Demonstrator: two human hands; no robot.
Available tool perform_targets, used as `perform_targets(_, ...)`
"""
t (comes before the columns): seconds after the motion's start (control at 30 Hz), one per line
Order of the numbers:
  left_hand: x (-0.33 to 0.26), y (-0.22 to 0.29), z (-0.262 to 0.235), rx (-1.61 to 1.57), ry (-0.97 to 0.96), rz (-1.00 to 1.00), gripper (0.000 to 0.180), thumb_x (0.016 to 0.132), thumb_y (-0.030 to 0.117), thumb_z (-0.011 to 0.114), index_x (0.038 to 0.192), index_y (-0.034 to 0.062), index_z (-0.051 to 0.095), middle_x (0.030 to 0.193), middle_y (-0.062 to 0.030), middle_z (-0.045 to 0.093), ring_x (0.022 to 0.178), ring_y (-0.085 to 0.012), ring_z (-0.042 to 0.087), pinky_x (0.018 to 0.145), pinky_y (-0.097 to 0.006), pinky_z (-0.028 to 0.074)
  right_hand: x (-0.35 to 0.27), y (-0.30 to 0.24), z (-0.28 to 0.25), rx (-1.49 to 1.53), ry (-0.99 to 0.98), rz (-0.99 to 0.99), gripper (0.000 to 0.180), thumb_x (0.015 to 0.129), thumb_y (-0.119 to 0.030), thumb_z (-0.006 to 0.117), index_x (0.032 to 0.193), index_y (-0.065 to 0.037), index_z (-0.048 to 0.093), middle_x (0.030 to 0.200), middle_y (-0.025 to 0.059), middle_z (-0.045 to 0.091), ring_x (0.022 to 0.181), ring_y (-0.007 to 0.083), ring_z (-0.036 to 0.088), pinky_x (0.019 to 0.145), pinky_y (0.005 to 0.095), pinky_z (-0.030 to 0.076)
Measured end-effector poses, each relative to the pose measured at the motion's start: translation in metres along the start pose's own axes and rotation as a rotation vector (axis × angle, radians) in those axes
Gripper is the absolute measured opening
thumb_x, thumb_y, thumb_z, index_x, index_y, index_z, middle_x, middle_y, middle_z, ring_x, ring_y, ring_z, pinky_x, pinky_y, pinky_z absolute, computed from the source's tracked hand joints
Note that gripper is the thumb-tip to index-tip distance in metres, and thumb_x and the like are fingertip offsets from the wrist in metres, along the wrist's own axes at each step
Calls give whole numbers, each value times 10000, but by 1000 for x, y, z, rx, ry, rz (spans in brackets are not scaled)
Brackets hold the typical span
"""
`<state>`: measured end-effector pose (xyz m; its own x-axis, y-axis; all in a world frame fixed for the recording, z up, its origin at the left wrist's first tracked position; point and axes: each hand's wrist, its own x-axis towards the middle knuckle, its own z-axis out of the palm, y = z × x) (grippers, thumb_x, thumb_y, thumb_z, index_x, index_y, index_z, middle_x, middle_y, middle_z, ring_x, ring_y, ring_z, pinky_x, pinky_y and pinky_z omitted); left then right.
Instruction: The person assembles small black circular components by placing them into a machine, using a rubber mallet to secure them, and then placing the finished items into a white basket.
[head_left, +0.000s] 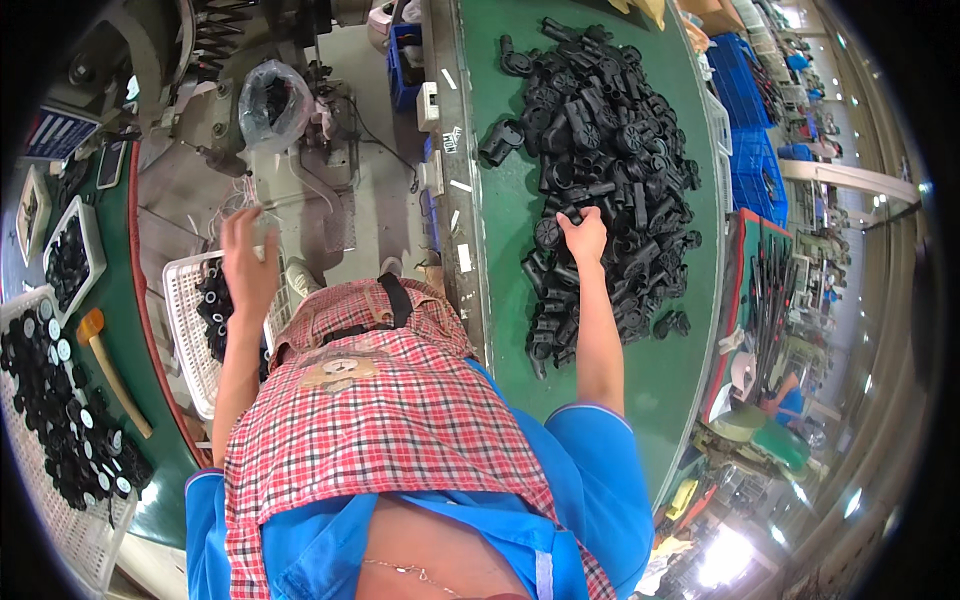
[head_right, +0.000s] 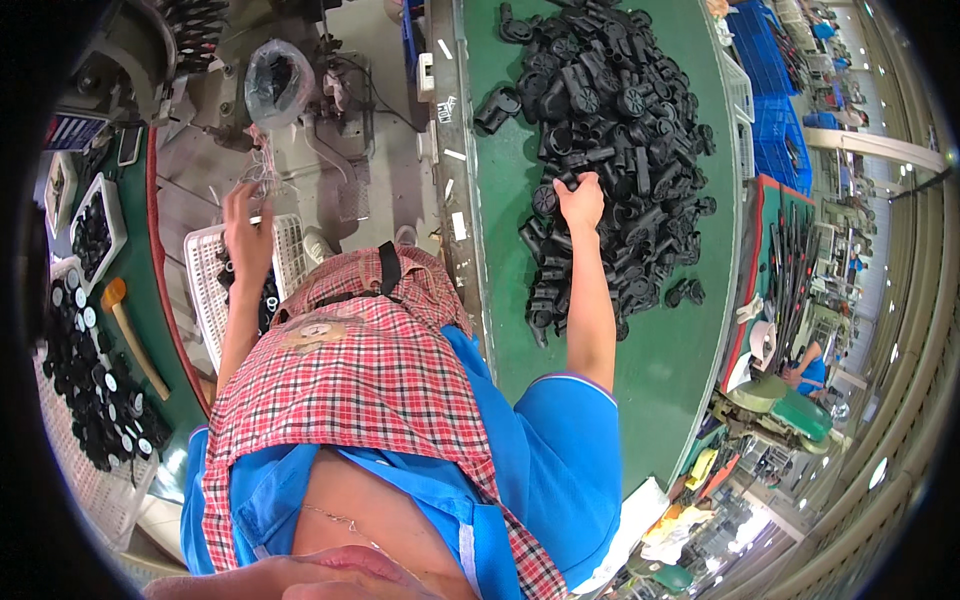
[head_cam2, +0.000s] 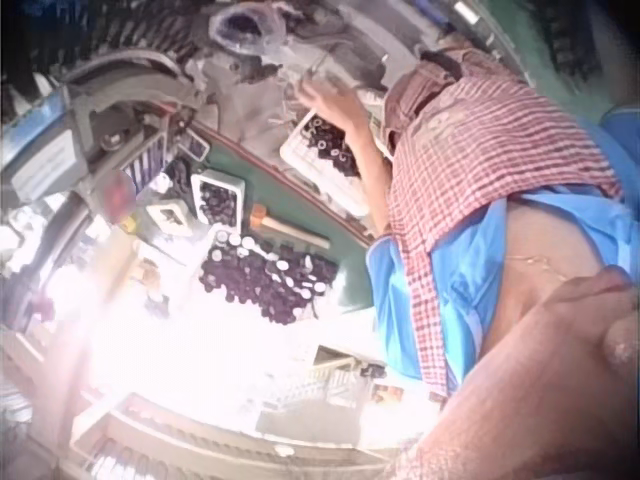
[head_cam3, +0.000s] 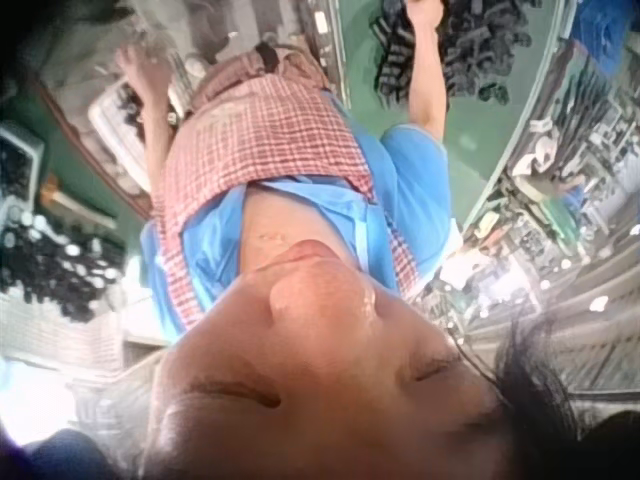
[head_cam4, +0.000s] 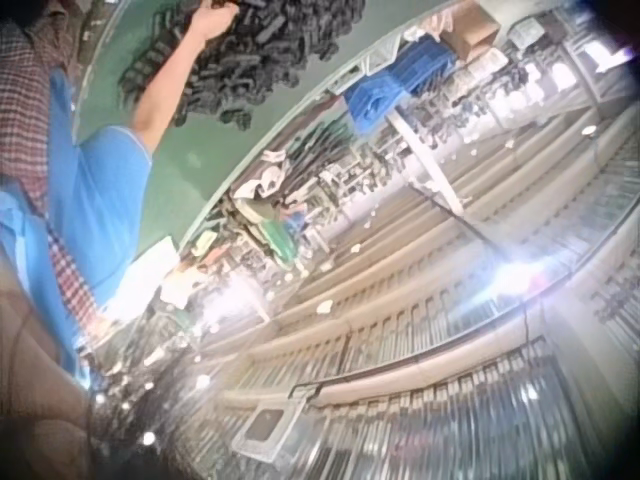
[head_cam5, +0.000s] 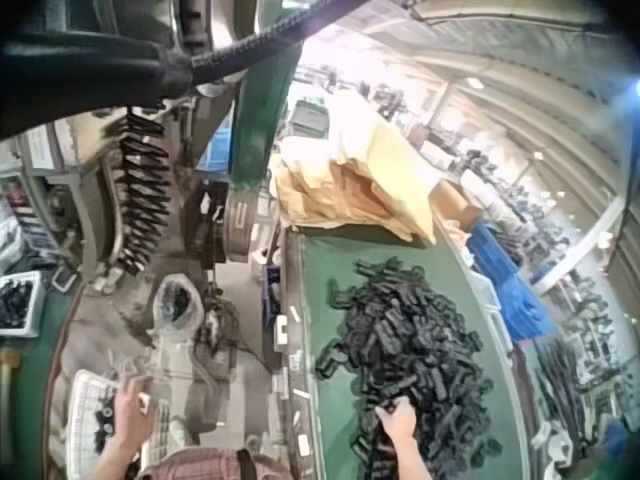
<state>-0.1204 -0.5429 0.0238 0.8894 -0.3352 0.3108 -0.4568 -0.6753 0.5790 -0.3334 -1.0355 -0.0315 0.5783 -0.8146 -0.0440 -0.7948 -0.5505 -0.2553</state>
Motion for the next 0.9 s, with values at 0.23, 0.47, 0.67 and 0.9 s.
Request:
perform_targets(0.23, -13, 57, 23, -1068, -635, -744, 413, 994, 302, 550, 1259, -14, 516, 1043, -114, 628, 912, -210, 652, 810, -352, 534, -82, -190, -33, 367, 65, -966, 276, 732, -127, 749, 943, -39, 594, 913, 118, 579, 857, 322, 599, 757, 412, 495)
perform_targets(0.47, -15, 3, -61, -751, -36, -341, 430, 1034, 255, 458, 1358, -27, 449, 1126, -108, 614, 1020, -162, 600, 877, -289, 484, -167, -354, -19, 879, -398, -1494, 456, 796, -90, 735, 1225, -75, 580, 1269, 123, 560, 1113, 296, 585, 939, 378, 482)
perform_targets(0.67, -41, -22, -144, -759, -134, -507, 450, 1031, 256, 445, 1370, -39, 453, 1245, -136, 587, 1176, -209, 533, 1020, -335, 396, -226, -464, 30, 1455, -1371, -753, 682, 863, -423, 695, 1269, 84, 485, 1174, 164, 613, 1092, 248, 607, 972, 393, 474)
perform_targets(0.9, -99, -171, -229, -369, 27, -407, 382, 1005, 363, 487, 1127, 18, 594, 1060, -159, 591, 1012, -268, 593, 883, -405, 480, -287, -521, 63, 1372, -1643, -582, 781, 845, -599, 650, 1193, 86, 511, 1017, 195, 632, 901, 280, 660, 810, 408, 560)
